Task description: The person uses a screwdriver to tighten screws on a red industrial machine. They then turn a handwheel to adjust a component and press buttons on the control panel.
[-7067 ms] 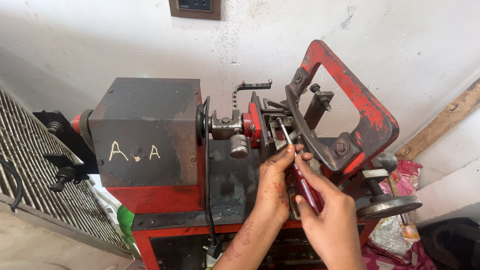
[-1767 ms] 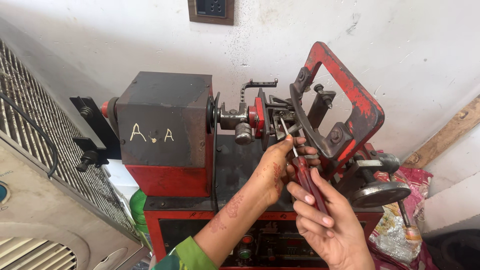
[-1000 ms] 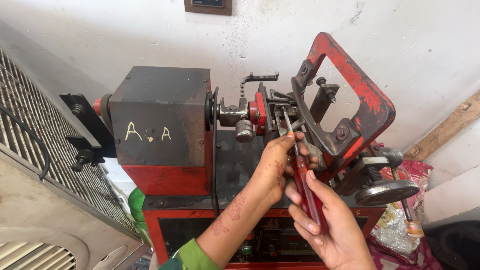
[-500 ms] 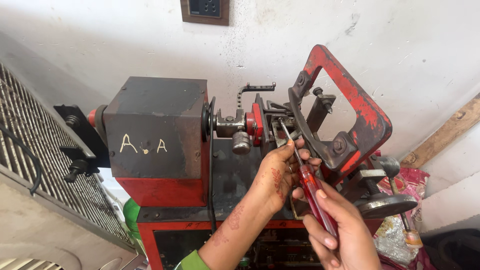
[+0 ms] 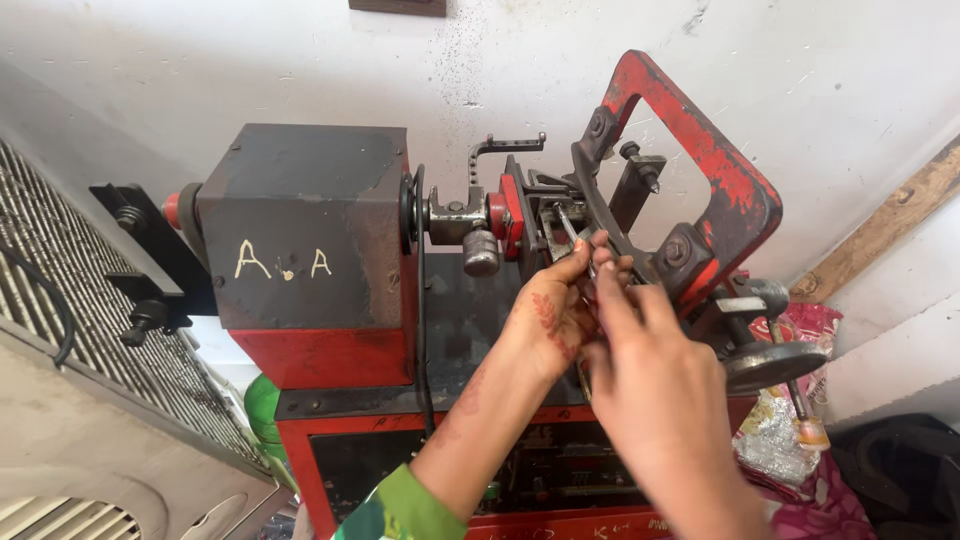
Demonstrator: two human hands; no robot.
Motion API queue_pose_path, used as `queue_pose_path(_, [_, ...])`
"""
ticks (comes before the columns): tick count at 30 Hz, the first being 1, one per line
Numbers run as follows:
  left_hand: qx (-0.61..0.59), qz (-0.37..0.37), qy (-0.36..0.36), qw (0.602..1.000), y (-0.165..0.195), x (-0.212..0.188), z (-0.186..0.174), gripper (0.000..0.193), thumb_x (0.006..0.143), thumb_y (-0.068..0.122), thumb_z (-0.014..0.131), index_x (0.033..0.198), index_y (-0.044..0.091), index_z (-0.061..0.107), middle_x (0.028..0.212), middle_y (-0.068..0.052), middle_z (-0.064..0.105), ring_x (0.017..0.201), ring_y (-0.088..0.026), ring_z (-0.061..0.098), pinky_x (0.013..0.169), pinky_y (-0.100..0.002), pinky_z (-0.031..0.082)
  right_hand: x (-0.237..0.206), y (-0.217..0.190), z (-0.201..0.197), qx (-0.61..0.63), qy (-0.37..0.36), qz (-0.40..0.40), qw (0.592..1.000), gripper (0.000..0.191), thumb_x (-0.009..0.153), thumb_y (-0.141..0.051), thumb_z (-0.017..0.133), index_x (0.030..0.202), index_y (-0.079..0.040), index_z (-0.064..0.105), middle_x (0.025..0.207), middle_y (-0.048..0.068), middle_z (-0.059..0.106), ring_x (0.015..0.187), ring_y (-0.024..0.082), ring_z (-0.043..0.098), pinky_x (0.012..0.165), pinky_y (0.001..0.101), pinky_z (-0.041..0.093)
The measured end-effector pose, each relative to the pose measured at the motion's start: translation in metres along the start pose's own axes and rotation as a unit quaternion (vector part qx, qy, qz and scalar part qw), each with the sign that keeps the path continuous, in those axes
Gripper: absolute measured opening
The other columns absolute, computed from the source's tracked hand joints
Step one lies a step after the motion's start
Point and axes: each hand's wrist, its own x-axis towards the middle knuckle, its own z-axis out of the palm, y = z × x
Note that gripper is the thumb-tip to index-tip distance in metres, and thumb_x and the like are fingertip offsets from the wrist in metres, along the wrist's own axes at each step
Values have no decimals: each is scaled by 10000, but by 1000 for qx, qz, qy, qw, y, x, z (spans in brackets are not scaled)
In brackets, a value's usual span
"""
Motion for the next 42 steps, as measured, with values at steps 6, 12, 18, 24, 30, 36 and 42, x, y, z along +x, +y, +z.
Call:
queue_pose_path(6, [42, 28, 33, 998, -8, 4, -9, 359, 1027, 355, 576, 1236, 86, 690, 1016, -36, 736, 1001, -190, 685, 905, -353, 540, -37, 36, 10, 821, -136, 272, 484, 651, 1013, -229, 590, 1612, -156, 345, 1249, 209, 619, 665, 141, 585, 358, 201, 368])
queue_pose_path(12, [2, 12, 43, 999, -4, -1, -6, 309, 1024, 349, 606, 1208, 114, 686, 956, -17, 723, 958, -200, 674, 881, -359, 552, -22, 29, 22, 795, -166, 403, 422, 354, 1005, -275, 510, 1328, -130, 504, 797, -7, 467, 391, 26, 302, 266, 205, 157])
queue_pose_path(18, [-27, -11, 12, 999, -3, -3, -12, 228, 1023, 321, 589, 1134, 133, 655, 922, -21, 711, 963, -231, 687, 866, -406, 566, 1, 17, 19, 674, -152, 417, 591, 379, 983, -312, 602, 1324, -149, 567, 676, 1, 497, 332, 44, 279, 248, 229, 158])
queue_pose_path(24, [-62, 41, -15, 997, -17, 4, -5, 219, 1043, 315, 570, 1103, 116, 640, 972, -61, 736, 977, -259, 708, 894, -417, 576, 3, 12, 12, -71, -63, 156, 983, 454, 948, -283, 647, 1367, -132, 563, 736, 42, 599, 421, 122, 458, 332, 271, 335])
queue_pose_path(30, [-60, 34, 46, 997, -21, 14, -10, 187, 1025, 282, 598, 1103, 119, 648, 959, -57, 739, 949, -245, 706, 869, -411, 579, -3, 11, 0, 210, -55, 129, 968, 540, 930, -271, 638, 1437, -141, 504, 823, 55, 635, 450, 126, 497, 365, 277, 385])
queue_pose_path(36, [-55, 62, 38, 996, -25, 20, -18, 176, 1038, 259, 609, 1117, 107, 651, 991, -88, 734, 938, -248, 689, 882, -382, 574, -16, 27, 4, 811, -135, 378, 426, 378, 1000, -263, 588, 1302, -53, 499, 931, 23, 607, 445, 43, 387, 358, 208, 291])
queue_pose_path(42, [-71, 62, -4, 996, -21, 13, -12, 208, 1054, 286, 574, 1129, 107, 649, 990, -72, 723, 974, -257, 672, 904, -402, 555, -9, 30, 21, 761, -131, 351, 530, 269, 1037, -242, 578, 1237, -63, 574, 817, 4, 563, 359, 27, 286, 275, 219, 168])
